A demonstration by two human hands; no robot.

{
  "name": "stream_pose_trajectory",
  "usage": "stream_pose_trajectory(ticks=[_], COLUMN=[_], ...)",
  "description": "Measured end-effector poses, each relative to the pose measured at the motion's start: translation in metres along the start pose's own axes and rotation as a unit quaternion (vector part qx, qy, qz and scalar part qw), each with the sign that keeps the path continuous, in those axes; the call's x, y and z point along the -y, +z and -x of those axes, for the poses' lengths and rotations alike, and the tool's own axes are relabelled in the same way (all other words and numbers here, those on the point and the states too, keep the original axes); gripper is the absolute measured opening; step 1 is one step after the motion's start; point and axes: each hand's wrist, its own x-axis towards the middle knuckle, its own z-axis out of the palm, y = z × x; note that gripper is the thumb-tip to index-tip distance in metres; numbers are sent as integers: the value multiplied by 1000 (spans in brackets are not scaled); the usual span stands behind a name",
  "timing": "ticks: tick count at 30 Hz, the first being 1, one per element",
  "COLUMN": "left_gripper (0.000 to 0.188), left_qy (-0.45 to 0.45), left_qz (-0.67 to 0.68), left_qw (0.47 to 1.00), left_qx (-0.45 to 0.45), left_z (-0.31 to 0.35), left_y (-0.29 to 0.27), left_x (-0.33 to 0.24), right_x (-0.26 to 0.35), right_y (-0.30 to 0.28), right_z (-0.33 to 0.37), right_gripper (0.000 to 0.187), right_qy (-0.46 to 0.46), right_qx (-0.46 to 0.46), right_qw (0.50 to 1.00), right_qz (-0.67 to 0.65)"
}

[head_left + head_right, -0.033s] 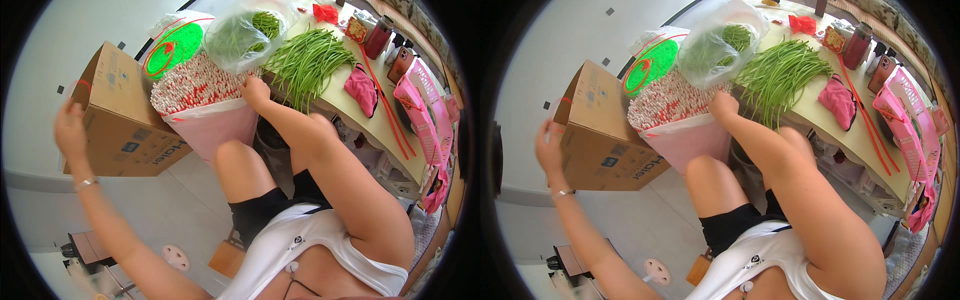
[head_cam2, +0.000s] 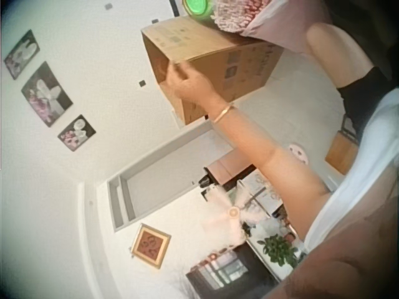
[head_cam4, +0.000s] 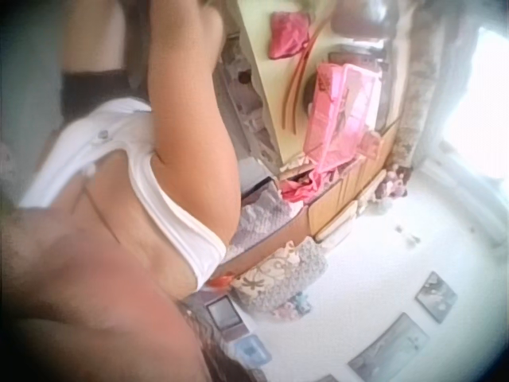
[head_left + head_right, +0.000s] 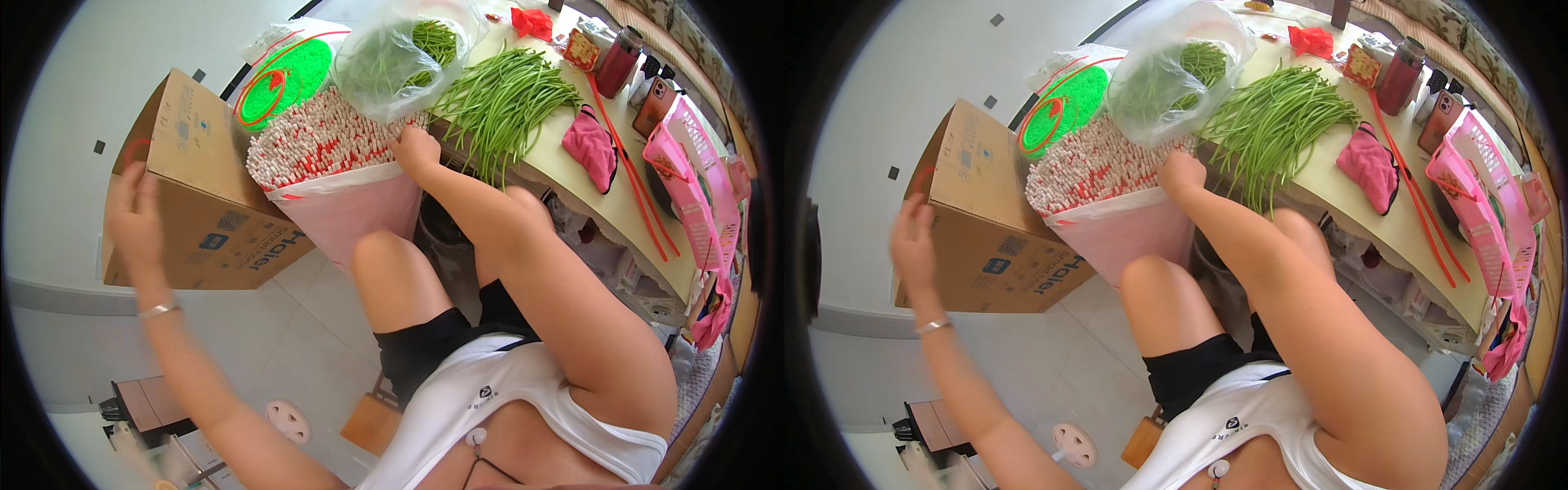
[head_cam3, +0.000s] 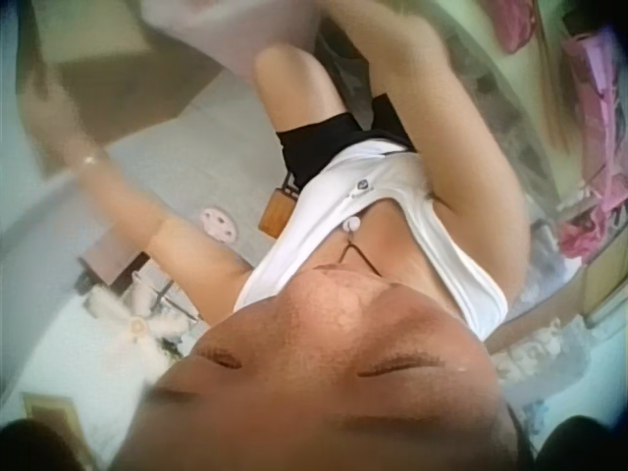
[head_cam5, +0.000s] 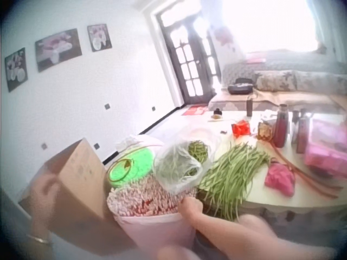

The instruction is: The person connects red flexible tubes to small white plastic fittings by hand, repeated multiple times while seated at a low table.

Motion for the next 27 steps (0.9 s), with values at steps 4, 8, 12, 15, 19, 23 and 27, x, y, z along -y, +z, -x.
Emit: stream_pose_trajectory(ticks=[4,8,12,15,19,23,27], left_gripper=[20,19,24,44,78,66,42], left_qy=[41,-39,-269,-332,-351,-353,-391], left_qz=[174,335,560,703,880,912,907], left_qw=[972,904,694,526,213,139,144], left_qx=[154,262,364,344,239,153,60], left_z=[89,169,208,205,182,188,196], left_y=[47,89,144,177,222,241,252], left_x=[-79,-98,-134,-164,-210,-200,-214], right_x=[-2,50,123,156,118,21,-146], right_y=[7,-41,-144,-222,-336,-401,-444], right_z=[-12,9,29,28,80,113,112], right_gripper=[28,22,27,28,24,20,22], right_qy=[-20,-176,-347,-430,-460,-450,-257], right_qx=[-38,-101,-190,-166,-197,-215,-269], right_qw=[998,976,890,823,779,742,767], right_qz=[46,-83,-228,-331,-378,-448,-523])
